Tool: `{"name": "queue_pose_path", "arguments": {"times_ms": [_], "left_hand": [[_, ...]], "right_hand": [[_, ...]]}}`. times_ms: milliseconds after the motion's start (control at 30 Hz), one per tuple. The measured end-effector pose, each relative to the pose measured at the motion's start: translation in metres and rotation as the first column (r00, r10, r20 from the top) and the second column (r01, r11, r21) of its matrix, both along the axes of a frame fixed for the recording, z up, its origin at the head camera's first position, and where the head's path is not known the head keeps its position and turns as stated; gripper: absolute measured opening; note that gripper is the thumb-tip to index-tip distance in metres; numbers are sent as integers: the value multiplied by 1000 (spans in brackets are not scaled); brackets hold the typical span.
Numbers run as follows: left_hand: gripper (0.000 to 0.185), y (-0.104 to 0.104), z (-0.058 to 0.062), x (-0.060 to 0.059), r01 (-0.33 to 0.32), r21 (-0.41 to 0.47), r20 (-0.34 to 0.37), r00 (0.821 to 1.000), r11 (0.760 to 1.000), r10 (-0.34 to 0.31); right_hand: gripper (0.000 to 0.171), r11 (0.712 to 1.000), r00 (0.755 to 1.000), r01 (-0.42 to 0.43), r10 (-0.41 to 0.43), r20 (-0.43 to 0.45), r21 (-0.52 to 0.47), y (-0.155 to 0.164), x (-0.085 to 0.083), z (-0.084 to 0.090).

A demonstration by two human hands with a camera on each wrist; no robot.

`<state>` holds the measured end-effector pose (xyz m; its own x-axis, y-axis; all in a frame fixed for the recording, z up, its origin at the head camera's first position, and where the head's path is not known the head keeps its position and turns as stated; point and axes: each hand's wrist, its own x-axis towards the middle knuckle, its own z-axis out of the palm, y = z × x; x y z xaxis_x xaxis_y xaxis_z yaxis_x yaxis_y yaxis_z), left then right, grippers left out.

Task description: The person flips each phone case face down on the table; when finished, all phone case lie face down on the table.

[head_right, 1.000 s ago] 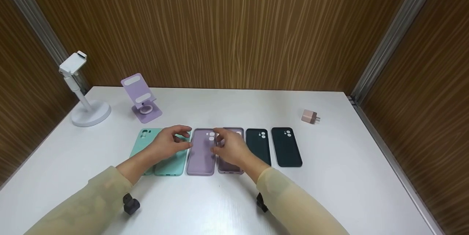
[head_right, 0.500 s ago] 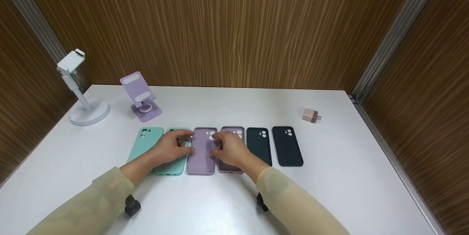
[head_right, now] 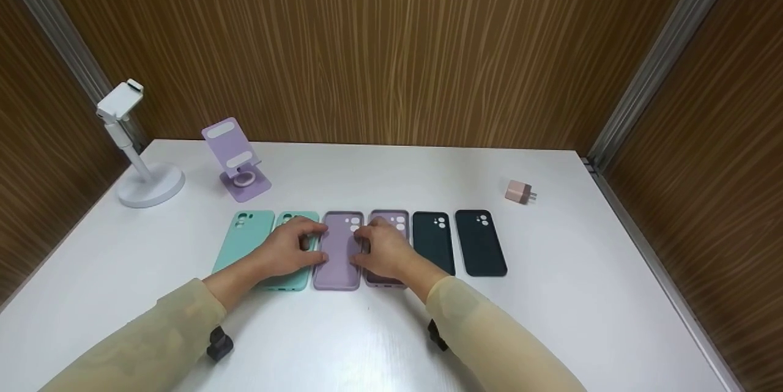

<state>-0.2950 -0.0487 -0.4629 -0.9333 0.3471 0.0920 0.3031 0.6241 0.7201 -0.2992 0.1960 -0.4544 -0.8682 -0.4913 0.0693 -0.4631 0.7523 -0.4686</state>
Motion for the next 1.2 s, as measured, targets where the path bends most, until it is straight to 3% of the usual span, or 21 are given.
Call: {"name": "queue_pose_path", "arguments": {"times_ms": [633,1000,1200], "left_hand": [[53,2,0,1,-32,-45,59,998,998,34],[53,1,-3,-1,-18,-22,15,1000,1000,19],[54,2,-2,0,-36,-35,53,998,999,38]], "right_hand": [[44,1000,998,16,-16,55,-1,1,-1,0],[43,1000,1000,-12,12,26,6,2,-3,0],[44,1000,999,-8,8,41,6,3,-3,-1]]}}
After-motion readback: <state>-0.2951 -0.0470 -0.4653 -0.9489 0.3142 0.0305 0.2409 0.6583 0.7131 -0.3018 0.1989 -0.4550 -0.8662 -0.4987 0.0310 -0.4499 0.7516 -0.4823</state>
